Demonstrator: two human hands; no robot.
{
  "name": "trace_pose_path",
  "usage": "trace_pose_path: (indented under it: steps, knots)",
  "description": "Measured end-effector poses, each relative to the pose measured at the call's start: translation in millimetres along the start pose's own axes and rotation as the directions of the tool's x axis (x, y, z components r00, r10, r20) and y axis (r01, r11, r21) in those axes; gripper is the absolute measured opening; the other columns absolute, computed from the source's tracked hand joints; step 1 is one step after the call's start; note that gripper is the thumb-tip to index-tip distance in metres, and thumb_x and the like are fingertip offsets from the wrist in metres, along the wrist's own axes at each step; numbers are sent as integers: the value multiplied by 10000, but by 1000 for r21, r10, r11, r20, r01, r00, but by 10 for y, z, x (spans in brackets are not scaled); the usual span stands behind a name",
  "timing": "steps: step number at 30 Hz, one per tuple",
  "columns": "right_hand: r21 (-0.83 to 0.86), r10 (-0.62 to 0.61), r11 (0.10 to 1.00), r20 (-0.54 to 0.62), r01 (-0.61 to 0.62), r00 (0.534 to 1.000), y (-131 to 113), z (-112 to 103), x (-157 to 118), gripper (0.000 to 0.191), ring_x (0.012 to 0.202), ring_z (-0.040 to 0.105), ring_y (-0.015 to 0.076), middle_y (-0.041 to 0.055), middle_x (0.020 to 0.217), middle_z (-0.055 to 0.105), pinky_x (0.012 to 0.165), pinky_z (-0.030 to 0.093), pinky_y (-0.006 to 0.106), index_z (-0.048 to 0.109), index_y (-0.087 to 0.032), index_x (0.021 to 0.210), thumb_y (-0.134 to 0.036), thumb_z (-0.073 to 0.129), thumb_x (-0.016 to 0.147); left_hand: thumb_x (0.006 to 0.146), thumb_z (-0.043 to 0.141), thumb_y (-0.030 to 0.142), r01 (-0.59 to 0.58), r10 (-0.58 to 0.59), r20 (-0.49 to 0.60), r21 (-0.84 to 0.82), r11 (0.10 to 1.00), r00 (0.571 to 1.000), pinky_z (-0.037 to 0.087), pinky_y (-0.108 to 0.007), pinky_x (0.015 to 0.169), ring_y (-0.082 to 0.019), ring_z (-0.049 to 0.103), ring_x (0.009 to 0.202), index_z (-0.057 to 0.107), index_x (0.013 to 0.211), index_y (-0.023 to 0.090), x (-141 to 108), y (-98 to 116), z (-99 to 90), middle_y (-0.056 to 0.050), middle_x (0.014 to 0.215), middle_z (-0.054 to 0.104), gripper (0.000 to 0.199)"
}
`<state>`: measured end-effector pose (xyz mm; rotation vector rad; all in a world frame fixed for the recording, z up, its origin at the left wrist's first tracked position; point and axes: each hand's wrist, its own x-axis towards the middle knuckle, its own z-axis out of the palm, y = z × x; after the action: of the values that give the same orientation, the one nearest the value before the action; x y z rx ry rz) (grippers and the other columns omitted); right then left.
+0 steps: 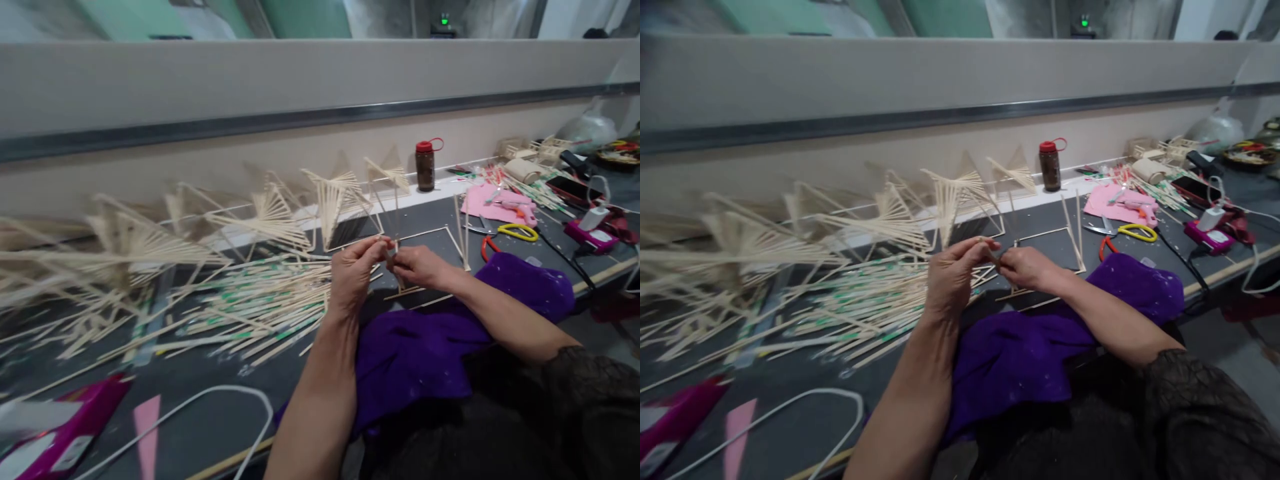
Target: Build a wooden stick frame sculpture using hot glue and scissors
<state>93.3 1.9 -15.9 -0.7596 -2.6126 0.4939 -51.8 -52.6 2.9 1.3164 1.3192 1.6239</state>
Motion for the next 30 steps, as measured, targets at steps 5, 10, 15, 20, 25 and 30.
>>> trace_pose_path:
  steps: [5,10,15,20,25,30]
  knots:
    - [-125,27,992,-24,-29,999,-97,-126,-226,239,820,597,152,68,959,676,645,335,247,683,-168,1091,-344,582,965,611,852,367,-106,44,-185,-341,934,982,552,-229,647,-136,686,692,731,732,201,94,45,-127,9,692,732,238]
    - [-369,-64,928,-13,55,998,-29,-196,-910,292,775,598,155,82,920,667,615,306,275,680,-144,1013,-344,467,1015,634,868,362,-43,1,-94,-453,891,996,556,-228,613,-146,702,705,727,742,238,92,64,-191,12,704,735,217]
    - [-368,72,927,-6,-69,997,138,-149,-1475,256,715,579,151,73,835,661,617,326,275,676,-158,899,-314,499,997,558,908,390,-13,-5,-37,-460,888,999,555,-227,580,-157,701,674,728,714,217,49,66,-93,-5,672,730,295]
    - [-373,309,871,-89,-319,947,412,-548,-1501,213,766,601,128,57,883,689,650,347,244,690,-174,952,-301,523,989,600,881,366,-17,1,-38,-425,905,999,538,-220,552,-160,700,661,725,720,212,76,38,-75,-8,658,727,249]
    - [-522,656,482,-317,-703,685,896,-978,-1357,170,831,639,162,146,998,680,666,419,271,687,-81,975,-198,563,961,541,902,368,22,-52,-58,-430,903,997,535,-209,547,-146,686,630,726,705,194,86,39,-65,-7,638,715,297]
    - [-562,717,419,-277,-713,640,1187,-886,-1213,205,930,675,226,208,1092,673,795,495,336,704,-59,1030,-156,548,940,598,862,350,47,-60,-22,-391,919,998,573,-237,616,-156,700,671,711,731,184,83,20,-49,-3,649,709,261]
